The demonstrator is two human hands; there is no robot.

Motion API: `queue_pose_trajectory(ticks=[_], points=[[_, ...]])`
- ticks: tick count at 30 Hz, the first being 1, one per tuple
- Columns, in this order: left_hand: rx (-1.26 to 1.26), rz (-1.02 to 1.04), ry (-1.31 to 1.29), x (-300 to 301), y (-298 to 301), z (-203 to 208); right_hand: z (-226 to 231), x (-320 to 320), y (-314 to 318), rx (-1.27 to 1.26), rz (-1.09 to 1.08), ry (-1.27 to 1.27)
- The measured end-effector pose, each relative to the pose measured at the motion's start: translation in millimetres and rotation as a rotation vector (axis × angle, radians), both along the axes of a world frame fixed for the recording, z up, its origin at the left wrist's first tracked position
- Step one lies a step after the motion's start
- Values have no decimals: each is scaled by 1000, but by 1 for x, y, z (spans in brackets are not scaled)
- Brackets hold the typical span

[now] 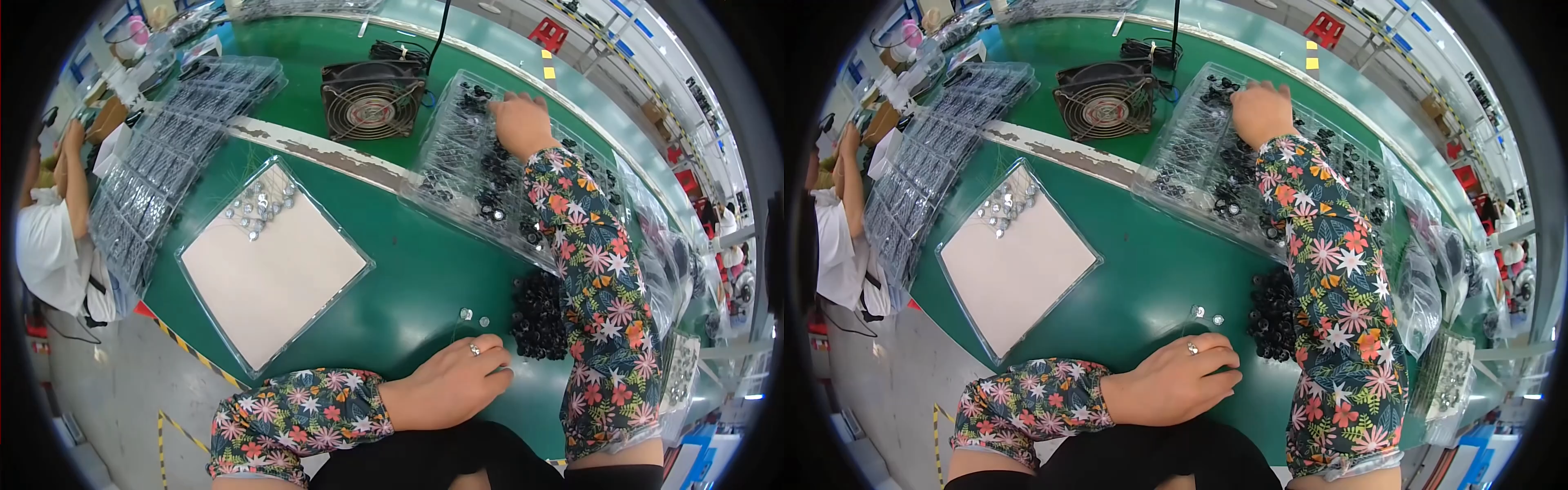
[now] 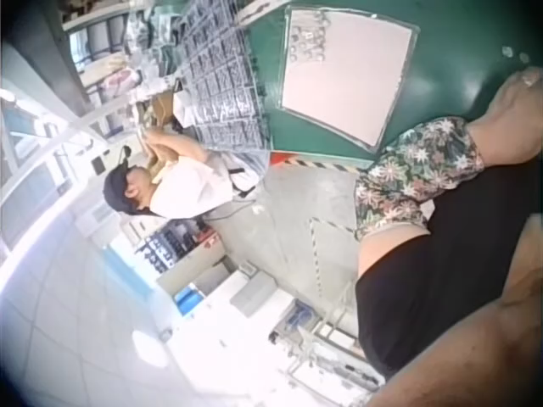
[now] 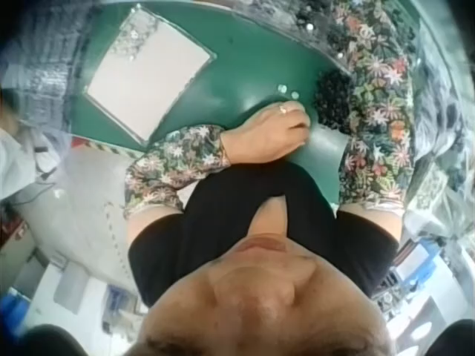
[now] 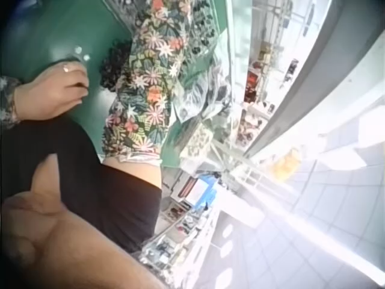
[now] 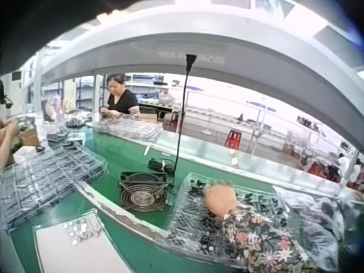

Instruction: The person assembles small plastic parts by hand, inserting white electronic components into black plastic housings on a factory production line.

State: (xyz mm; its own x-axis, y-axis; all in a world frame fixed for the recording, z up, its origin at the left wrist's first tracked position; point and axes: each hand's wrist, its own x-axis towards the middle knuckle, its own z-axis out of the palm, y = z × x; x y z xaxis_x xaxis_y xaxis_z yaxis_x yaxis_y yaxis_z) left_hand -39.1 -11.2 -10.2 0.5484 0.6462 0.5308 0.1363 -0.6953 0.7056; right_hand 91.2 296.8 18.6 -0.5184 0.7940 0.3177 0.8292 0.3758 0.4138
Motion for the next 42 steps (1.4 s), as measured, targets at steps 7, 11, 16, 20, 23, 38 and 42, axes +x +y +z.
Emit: queue_pose_trajectory(ticks=[7,11,16,20,23,38,42], points=[[24,-13,-8,1,-1,-1,5,-7,8,-33,-58,100],[25,-11,-9,1,-3,-2,-4,-21,18,-76,-24,409],[19,-2,-5,3,-8,-10,-28,-38,33,-120,-70,525],[8,-3,-11,4,-8,-11,-35,-32,47,11,69,559],[7,-13,-3,4,-6,-11,-28,-24,59,23,202,636],[-3,4,63,2,-3,-9,-6,27,41,-497,-110,775],[-9,-10,92,-2,-7,-10,-9,30,35,-317,70,488]])
